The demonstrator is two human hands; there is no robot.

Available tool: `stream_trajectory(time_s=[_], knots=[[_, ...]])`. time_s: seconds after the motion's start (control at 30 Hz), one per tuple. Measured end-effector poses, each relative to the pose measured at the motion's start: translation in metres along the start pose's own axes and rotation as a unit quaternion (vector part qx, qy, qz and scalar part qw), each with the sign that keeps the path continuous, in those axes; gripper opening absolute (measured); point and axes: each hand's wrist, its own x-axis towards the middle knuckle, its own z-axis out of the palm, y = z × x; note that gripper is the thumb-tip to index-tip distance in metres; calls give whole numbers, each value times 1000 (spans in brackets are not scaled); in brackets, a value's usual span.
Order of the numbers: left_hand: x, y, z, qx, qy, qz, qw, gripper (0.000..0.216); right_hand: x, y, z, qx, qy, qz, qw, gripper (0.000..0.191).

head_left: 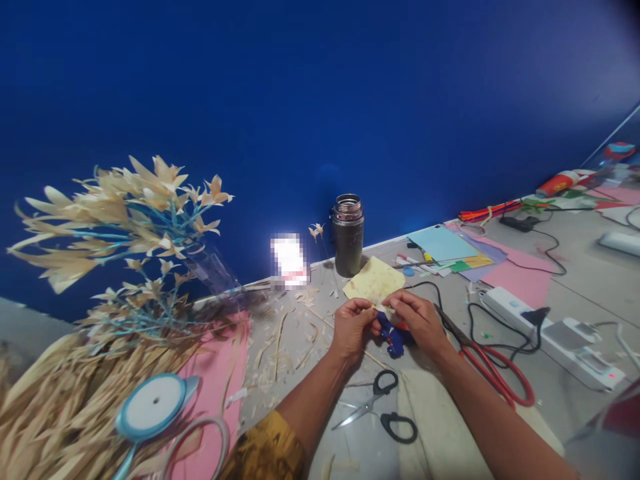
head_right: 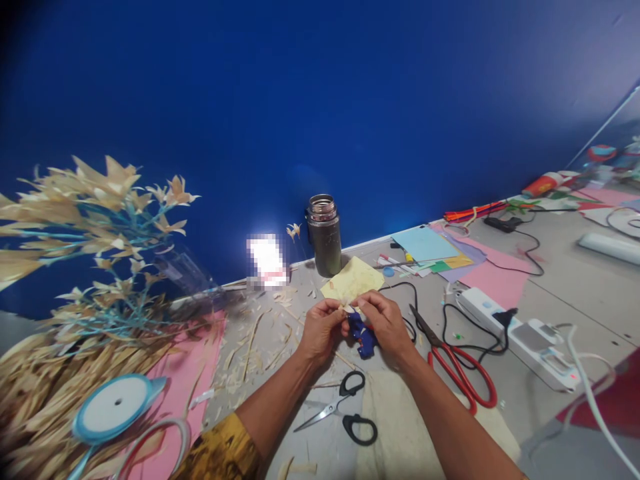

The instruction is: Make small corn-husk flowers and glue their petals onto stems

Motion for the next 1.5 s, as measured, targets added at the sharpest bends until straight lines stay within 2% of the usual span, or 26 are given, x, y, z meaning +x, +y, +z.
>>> stream_trajectory(time_s=[0.17, 0.33, 0.47, 0.63, 0.8, 0.87, 0.97, 1.17, 1.3, 1.5], knots=[[3, -1, -3, -12, 6, -3, 1000, 38, -5, -2, 3, 43, -52, 37, 997, 37], [1, -2, -2, 4, 5, 10, 1000, 35, -5, 3, 5, 50, -94, 36, 994, 35], [-1, 0, 0, 39, -7, 25, 999, 32, -3, 8, 4, 26, -69, 34, 997, 30], [-1, 9, -4, 100, -5, 61, 993, 44, -1, 8, 2, -17, -21, 16, 1000, 30], [1, 12, -9, 232, -6, 173, 957, 14, 1, 6, 2, -23, -18, 23, 999, 28], [1, 10, -10, 259, -8, 195, 946, 8, 1, 7, 2, -22, -23, 27, 999, 26], [0, 8, -10, 255, -5, 173, 951, 8, 1, 7, 1, -17, -33, 33, 999, 25], [-1, 10, -3, 146, 13, 71, 987, 18, 0, 9, 0, 8, -48, 34, 998, 25], [0, 13, -2, 136, 22, 64, 988, 20, 2, 13, -1, -39, -72, 7, 997, 22], [1, 10, -5, 103, -2, 51, 993, 30, 0, 12, 1, -69, -88, -10, 994, 20]])
